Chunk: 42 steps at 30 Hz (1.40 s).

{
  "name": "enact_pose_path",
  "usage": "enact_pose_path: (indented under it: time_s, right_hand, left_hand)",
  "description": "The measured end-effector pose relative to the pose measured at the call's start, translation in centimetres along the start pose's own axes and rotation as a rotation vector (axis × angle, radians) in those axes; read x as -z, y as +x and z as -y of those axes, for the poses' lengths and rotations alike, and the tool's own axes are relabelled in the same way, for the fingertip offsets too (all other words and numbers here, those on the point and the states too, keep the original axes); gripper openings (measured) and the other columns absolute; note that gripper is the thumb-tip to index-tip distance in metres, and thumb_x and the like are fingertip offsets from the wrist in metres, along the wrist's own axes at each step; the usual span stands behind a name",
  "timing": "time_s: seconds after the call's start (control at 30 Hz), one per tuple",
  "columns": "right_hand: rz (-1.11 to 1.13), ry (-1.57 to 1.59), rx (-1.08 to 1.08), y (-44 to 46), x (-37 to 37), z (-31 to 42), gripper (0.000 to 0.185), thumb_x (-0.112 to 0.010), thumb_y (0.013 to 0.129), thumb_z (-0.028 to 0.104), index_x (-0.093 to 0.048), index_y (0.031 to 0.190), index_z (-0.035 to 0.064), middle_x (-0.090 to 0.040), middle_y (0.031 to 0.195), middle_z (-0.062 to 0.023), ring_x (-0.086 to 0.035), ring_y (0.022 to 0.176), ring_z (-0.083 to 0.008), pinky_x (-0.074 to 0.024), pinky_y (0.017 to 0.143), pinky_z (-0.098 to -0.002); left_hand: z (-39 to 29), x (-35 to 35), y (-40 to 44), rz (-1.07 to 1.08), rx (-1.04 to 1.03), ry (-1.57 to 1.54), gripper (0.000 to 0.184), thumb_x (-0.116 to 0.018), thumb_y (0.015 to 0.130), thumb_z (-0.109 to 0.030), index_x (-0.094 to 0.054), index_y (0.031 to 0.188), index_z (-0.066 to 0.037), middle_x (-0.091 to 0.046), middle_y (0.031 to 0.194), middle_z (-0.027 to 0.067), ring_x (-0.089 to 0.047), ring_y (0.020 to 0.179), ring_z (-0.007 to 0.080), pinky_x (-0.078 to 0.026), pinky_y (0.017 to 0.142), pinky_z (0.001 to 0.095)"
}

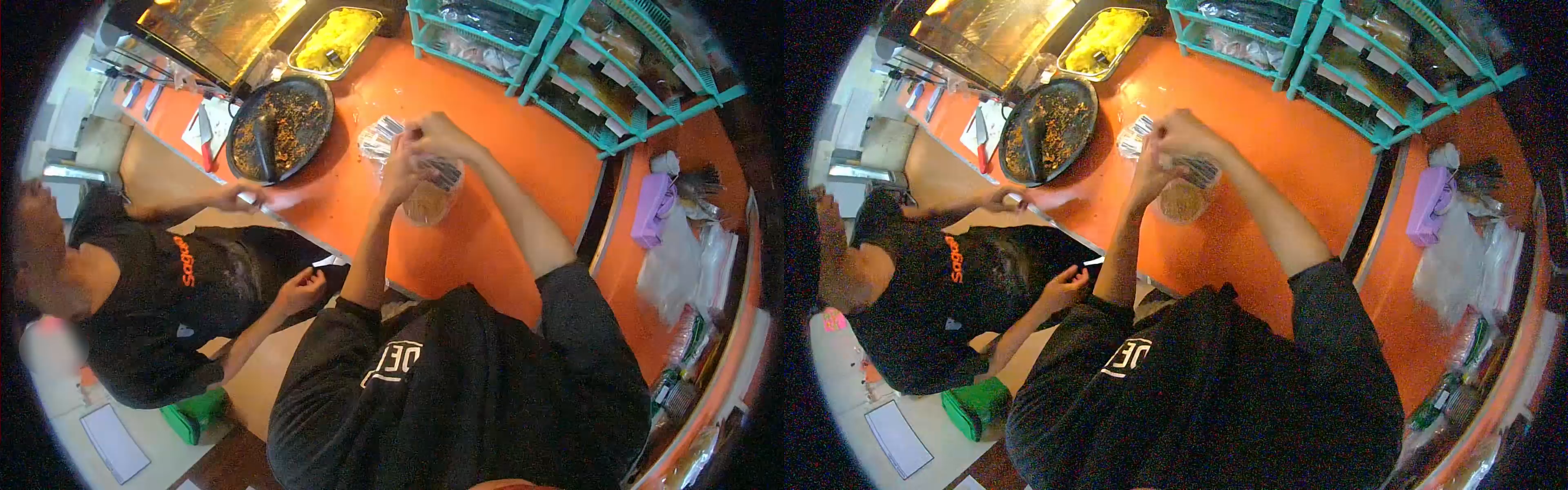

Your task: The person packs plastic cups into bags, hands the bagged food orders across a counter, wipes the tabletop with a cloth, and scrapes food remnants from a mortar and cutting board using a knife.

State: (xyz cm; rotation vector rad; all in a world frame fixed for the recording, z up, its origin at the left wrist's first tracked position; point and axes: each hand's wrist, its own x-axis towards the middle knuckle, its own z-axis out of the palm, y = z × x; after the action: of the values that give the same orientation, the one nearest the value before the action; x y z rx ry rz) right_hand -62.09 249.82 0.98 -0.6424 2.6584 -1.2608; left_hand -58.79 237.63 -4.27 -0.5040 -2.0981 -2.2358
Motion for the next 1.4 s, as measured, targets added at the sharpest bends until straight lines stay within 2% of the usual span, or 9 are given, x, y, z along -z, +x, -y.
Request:
enact_pose_path:
  time_s: [0.1, 0.17, 0.3, 0.43, 0.5, 0.7, 1.07, 1.13, 1.4]
  right_hand:
    - [0.072, 0.283, -0.137, 1.3, -1.3, -2.1, 0.019, -0.06, 0.069, 0.008, -0.064, 0.087, 0.0027, -0.064, 0.074, -0.0065, -0.056, 0.064, -0.0126, -0.0453, 0.06, -0.0285]
    - [-0.44, 0.058, 0.292, 1.8, -1.4, -4.0, 0.019, -0.059, 0.07, 0.008, -0.064, 0.088, 0.0037, -0.064, 0.08, -0.006, -0.056, 0.07, -0.0116, -0.045, 0.062, -0.0285]
    - [-0.009, 0.116, -0.094, 0.2, -2.7, -4.8, 0.023, -0.058, 0.071, 0.006, -0.063, 0.093, 0.0043, -0.062, 0.084, -0.0078, -0.056, 0.073, -0.0146, -0.0443, 0.064, -0.0283]
    - [-0.59, 0.086, -0.056, -3.0, -7.2, -3.0, 0.02, -0.058, 0.065, 0.0, -0.061, 0.085, 0.0019, -0.058, 0.083, -0.01, -0.057, 0.071, -0.0219, -0.044, 0.064, -0.0291]
    - [-0.578, -0.095, 0.215, -4.3, -8.1, -3.6, 0.015, -0.059, 0.066, 0.002, -0.06, 0.081, 0.0019, -0.058, 0.083, -0.0092, -0.057, 0.074, -0.0241, -0.0449, 0.064, -0.0303]
    - [-0.531, 0.009, -0.012, -2.2, -7.5, -4.1, 0.025, -0.057, 0.071, 0.008, -0.055, 0.096, 0.0042, -0.056, 0.095, -0.0154, -0.055, 0.086, -0.0312, -0.0437, 0.075, -0.0365]
    - [-0.256, -0.472, 0.169, 1.4, -5.5, -5.5, 0.024, -0.059, 0.07, 0.01, -0.055, 0.091, -0.001, -0.057, 0.095, -0.0156, -0.056, 0.085, -0.0287, -0.0445, 0.073, -0.0349]
    - [0.046, 0.242, 0.01, 1.1, -3.7, -6.0, 0.021, -0.058, 0.066, 0.017, -0.061, 0.081, 0.0032, -0.057, 0.073, -0.0141, -0.058, 0.072, -0.0251, -0.045, 0.063, -0.0355]
    - [-0.301, -0.324, -0.411, 3.3, -5.1, -9.0, 0.024, -0.06, 0.067, 0.025, -0.061, 0.071, 0.0017, -0.058, 0.064, -0.0189, -0.06, 0.065, -0.0281, -0.0455, 0.056, -0.0372]
  left_hand:
    - [3.7, 2.0, 0.4, -0.018, 0.02, 0.087, 0.016, -0.051, 0.078, -0.005, -0.057, 0.092, 0.0, -0.057, 0.089, 0.0065, -0.052, 0.068, 0.013, -0.046, 0.062, 0.0246]
    - [4.6, 2.8, 1.1, 0.084, 0.275, -0.04, 0.016, -0.048, 0.081, -0.008, -0.057, 0.091, 0.0, -0.059, 0.089, 0.0065, -0.051, 0.061, 0.0114, -0.044, 0.057, 0.0249]
    - [4.0, 2.1, 1.7, -0.1, 0.263, -0.162, 0.01, -0.05, 0.081, -0.01, -0.05, 0.075, -0.002, -0.055, 0.072, 0.0056, -0.051, 0.056, 0.0106, -0.042, 0.051, 0.0241]
    - [3.5, 3.2, 2.3, -0.089, 0.468, -0.133, 0.007, -0.049, 0.083, -0.007, -0.047, 0.077, -0.003, -0.051, 0.068, 0.0023, -0.05, 0.065, 0.011, -0.042, 0.055, 0.0235]
    - [6.4, 4.3, 2.5, -0.002, 0.218, 0.287, 0.006, -0.055, 0.075, -0.003, -0.049, 0.076, -0.003, -0.052, 0.068, 0.0029, -0.05, 0.064, 0.0113, -0.043, 0.057, 0.0258]
    - [2.5, 3.4, 2.0, 0.114, -0.341, 0.476, 0.008, -0.059, 0.066, 0.001, -0.051, 0.068, -0.002, -0.055, 0.069, 0.0111, -0.055, 0.064, 0.0224, -0.043, 0.057, 0.0314]
    - [3.4, 5.1, -0.3, -0.068, -0.5, 0.817, 0.012, -0.056, 0.06, 0.001, -0.048, 0.067, -0.004, -0.046, 0.068, 0.011, -0.047, 0.066, 0.0291, -0.039, 0.059, 0.0381]
    - [3.3, 4.9, -0.6, -0.078, -0.514, 0.814, 0.012, -0.056, 0.059, 0.001, -0.048, 0.067, -0.004, -0.046, 0.068, 0.0101, -0.046, 0.066, 0.0289, -0.039, 0.059, 0.0374]
    - [4.0, 5.9, -3.6, 0.087, -0.345, 0.549, 0.008, -0.058, 0.064, 0.005, -0.053, 0.066, -0.001, -0.051, 0.059, 0.0105, -0.053, 0.056, 0.0226, -0.04, 0.051, 0.0282]
